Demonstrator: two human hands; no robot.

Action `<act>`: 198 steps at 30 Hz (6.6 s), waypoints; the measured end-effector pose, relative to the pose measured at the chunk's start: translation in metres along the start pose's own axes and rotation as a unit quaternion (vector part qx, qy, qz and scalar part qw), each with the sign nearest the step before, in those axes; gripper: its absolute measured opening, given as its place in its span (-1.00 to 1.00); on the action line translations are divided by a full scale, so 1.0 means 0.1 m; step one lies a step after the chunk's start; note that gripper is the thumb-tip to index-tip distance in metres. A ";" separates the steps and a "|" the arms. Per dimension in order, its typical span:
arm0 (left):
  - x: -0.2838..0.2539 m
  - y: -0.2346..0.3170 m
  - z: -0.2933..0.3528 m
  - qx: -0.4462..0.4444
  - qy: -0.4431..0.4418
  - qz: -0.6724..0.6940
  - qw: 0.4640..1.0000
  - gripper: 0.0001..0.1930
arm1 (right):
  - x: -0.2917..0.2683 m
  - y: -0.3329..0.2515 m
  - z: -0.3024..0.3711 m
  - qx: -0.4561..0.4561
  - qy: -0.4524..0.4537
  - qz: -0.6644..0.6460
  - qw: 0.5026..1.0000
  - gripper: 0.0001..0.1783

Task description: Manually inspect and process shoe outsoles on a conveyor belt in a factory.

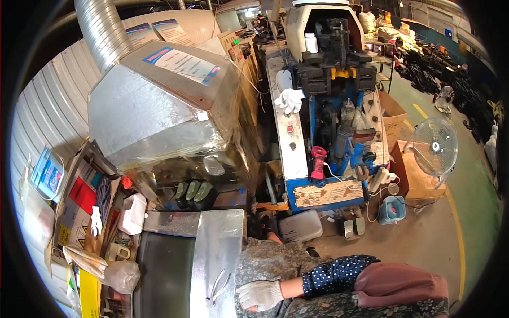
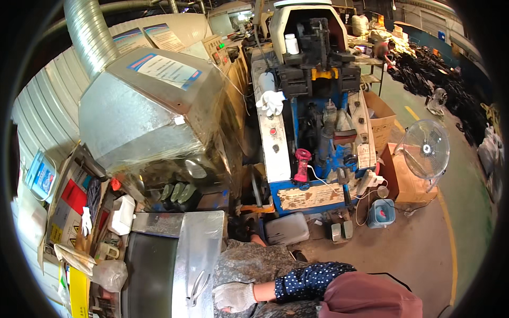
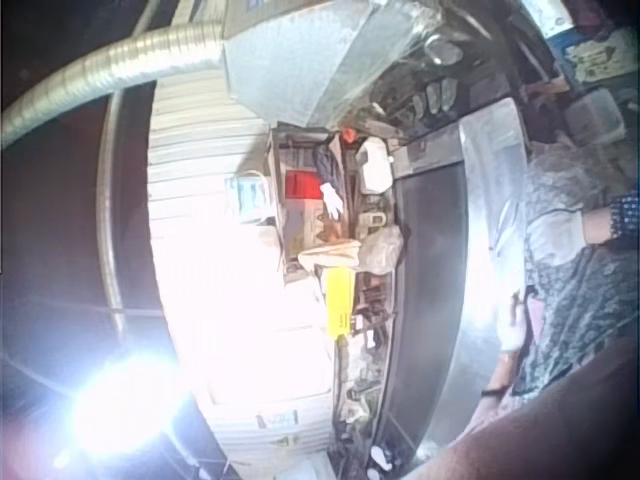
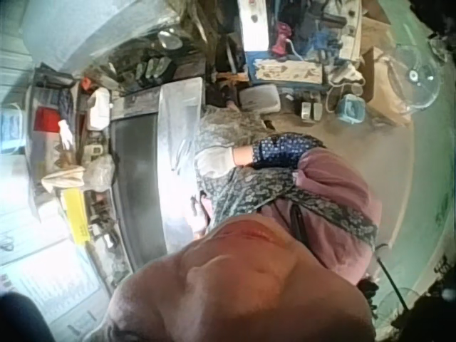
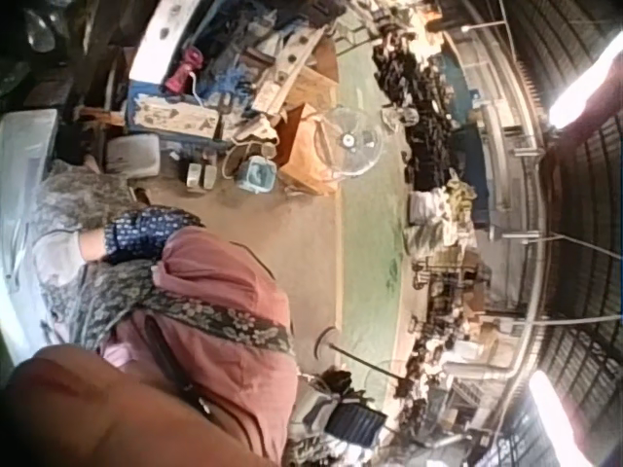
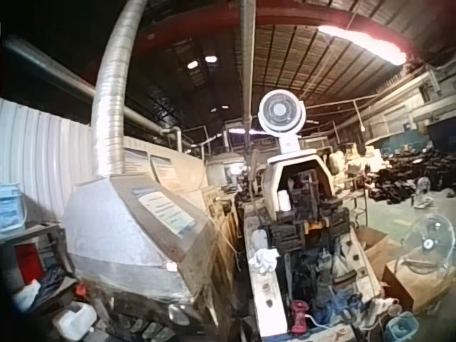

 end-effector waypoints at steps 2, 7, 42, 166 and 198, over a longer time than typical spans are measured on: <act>-0.07 0.04 0.14 0.000 0.020 0.008 1.000 -0.59 | 0.09 0.03 -0.04 0.001 -0.018 -0.011 1.000 -0.82; -0.01 0.08 0.39 0.002 0.004 0.051 0.999 -0.59 | 0.16 0.04 -0.08 0.017 -0.004 -0.028 0.999 -0.79; -0.48 -1.06 1.00 0.062 -0.080 0.279 0.955 -0.63 | 0.04 -0.05 -0.06 0.020 0.034 0.000 0.999 -0.75; 2.39 2.15 -1.61 -0.075 -0.350 0.726 0.587 -0.72 | -2.62 -0.05 0.72 0.420 0.238 -0.134 0.865 -0.90; 2.87 1.35 -2.02 -0.058 -0.337 0.672 0.657 -0.77 | -3.09 -0.85 -0.08 0.234 0.188 -0.007 0.954 -0.79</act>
Point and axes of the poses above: each hand's wrist, its own z-axis away from the middle knuckle, its own x-axis out of the palm, y = z × x, the point moved 9 cm from there along -z, towards the middle knuckle, and after that the axes turned 15 degrees about z, right-handed, at the moved point
